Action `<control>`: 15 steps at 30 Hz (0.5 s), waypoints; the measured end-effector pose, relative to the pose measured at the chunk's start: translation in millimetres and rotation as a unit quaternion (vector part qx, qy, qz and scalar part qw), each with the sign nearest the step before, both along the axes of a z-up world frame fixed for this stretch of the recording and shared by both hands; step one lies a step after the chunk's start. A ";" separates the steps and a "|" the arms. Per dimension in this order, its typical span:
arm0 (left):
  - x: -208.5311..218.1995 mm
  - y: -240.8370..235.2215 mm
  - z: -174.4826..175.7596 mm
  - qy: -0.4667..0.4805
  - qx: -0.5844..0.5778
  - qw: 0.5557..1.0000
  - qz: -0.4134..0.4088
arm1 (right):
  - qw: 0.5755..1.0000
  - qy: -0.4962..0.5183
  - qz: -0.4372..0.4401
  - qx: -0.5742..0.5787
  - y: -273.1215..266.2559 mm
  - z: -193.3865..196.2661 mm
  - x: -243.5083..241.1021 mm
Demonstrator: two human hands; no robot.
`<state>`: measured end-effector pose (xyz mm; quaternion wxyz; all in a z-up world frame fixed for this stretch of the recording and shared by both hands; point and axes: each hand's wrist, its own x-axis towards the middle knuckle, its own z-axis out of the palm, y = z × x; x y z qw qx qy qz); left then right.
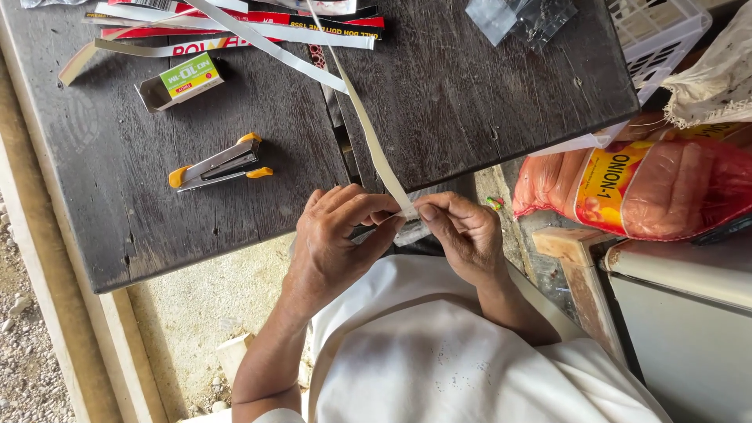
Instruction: The person assembles small components by inserting narrow white strips into small plastic sleeves and organizing them with other small parts on a table.
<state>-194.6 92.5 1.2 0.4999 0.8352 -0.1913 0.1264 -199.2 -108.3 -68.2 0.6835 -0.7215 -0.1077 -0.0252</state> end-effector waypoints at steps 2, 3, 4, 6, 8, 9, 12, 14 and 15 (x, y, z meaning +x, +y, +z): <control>0.7 4.4 8.6 -0.012 -0.003 1.000 -0.001 | 1.000 -0.003 -0.004 -0.002 -2.6 -6.7 -1.6; 1.2 6.6 13.0 -0.025 -0.007 1.000 -0.002 | 1.000 -0.006 -0.009 -0.004 -3.8 -10.1 -2.5; -0.6 17.8 17.9 -0.025 -0.006 1.000 -0.003 | 1.000 -0.007 -0.009 -0.003 -2.0 -6.3 -4.8; -2.8 39.6 27.9 -0.093 0.077 0.991 0.066 | 1.000 0.006 -0.027 -0.014 0.9 1.6 -9.3; 1.8 69.3 36.8 -0.135 0.189 0.966 0.112 | 0.999 -0.005 -0.039 -0.023 0.9 2.2 -9.9; 4.4 84.6 42.4 -0.175 0.296 0.925 0.158 | 0.998 -0.014 -0.048 -0.033 1.6 2.6 -9.6; 13.4 124.8 20.0 -0.113 0.429 0.875 0.196 | 0.997 -0.011 -0.065 -0.029 4.2 9.6 -9.5; 18.7 131.6 12.9 -0.063 0.409 0.895 0.167 | 0.997 -0.014 -0.072 -0.028 3.7 7.0 -7.6; 18.0 133.9 7.0 -0.003 0.381 0.915 0.134 | 0.996 -0.010 -0.080 -0.035 1.6 5.5 -9.7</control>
